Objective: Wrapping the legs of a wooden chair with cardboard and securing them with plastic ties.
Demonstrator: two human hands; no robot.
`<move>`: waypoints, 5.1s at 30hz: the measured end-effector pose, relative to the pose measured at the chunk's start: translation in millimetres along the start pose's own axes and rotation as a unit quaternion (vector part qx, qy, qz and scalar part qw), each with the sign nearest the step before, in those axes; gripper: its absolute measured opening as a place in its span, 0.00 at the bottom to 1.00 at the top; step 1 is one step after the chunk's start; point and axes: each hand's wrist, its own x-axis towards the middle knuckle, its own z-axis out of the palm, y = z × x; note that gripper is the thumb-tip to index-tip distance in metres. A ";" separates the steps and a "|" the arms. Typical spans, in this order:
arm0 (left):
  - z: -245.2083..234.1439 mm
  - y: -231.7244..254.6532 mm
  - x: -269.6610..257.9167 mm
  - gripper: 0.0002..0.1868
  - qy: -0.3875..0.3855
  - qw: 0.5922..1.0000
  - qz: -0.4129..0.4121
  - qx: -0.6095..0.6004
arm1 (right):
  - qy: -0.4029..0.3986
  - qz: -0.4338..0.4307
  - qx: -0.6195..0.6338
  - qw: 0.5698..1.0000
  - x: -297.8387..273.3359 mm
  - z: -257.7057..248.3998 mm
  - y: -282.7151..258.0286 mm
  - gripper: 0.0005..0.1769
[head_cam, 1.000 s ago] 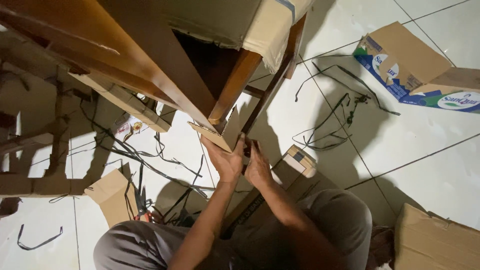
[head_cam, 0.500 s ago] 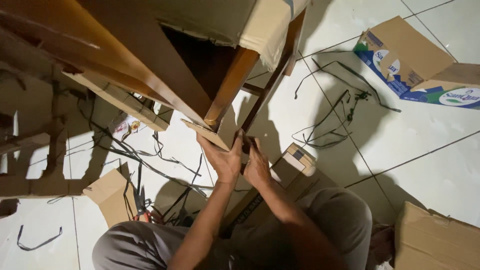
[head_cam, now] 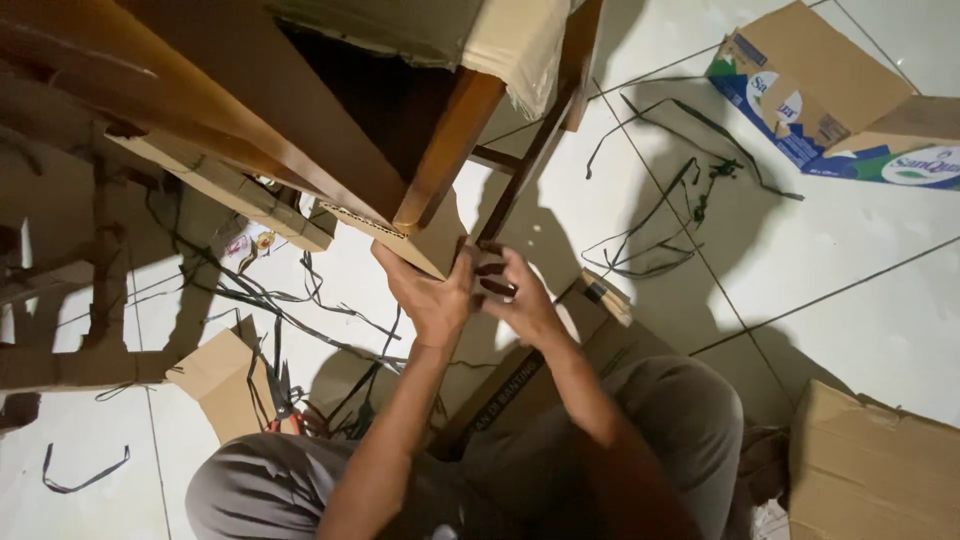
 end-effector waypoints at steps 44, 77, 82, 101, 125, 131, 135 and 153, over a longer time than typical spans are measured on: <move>6.0 -9.9 -1.3 0.35 0.013 1.000 -0.008 -0.027 | -0.071 0.140 -0.130 0.979 -1.0 21.8 5.3 0.42; -15.4 -6.9 14.8 0.31 -0.106 0.988 0.002 -0.115 | 0.074 -0.175 -0.343 0.920 -12.8 31.4 -21.9 0.42; -17.8 -3.0 15.1 0.31 -0.113 0.986 -0.027 -0.121 | 0.118 -0.244 -0.308 0.912 -18.4 73.3 -33.1 0.38; -31.5 -24.4 28.8 0.30 -0.203 0.964 -0.071 -0.156 | 0.062 -0.186 -0.191 0.962 2.1 74.3 -31.5 0.19; -35.9 -31.5 29.8 0.25 -0.208 0.942 -0.051 -0.258 | 0.039 -0.140 -0.317 0.937 32.5 83.5 -19.3 0.27; -56.9 -5.7 37.0 0.24 -0.244 0.923 -0.031 -0.296 | 0.092 -0.159 -0.325 0.928 22.7 91.4 -17.9 0.29; -71.0 -9.4 35.8 0.26 -0.262 0.920 -0.031 -0.289 | 0.118 -0.175 -0.328 0.921 9.0 97.6 -16.0 0.30; -89.8 -30.1 27.9 0.33 -0.237 0.925 -0.055 -0.293 | 0.030 0.032 -0.349 0.936 -125.1 165.0 81.0 0.20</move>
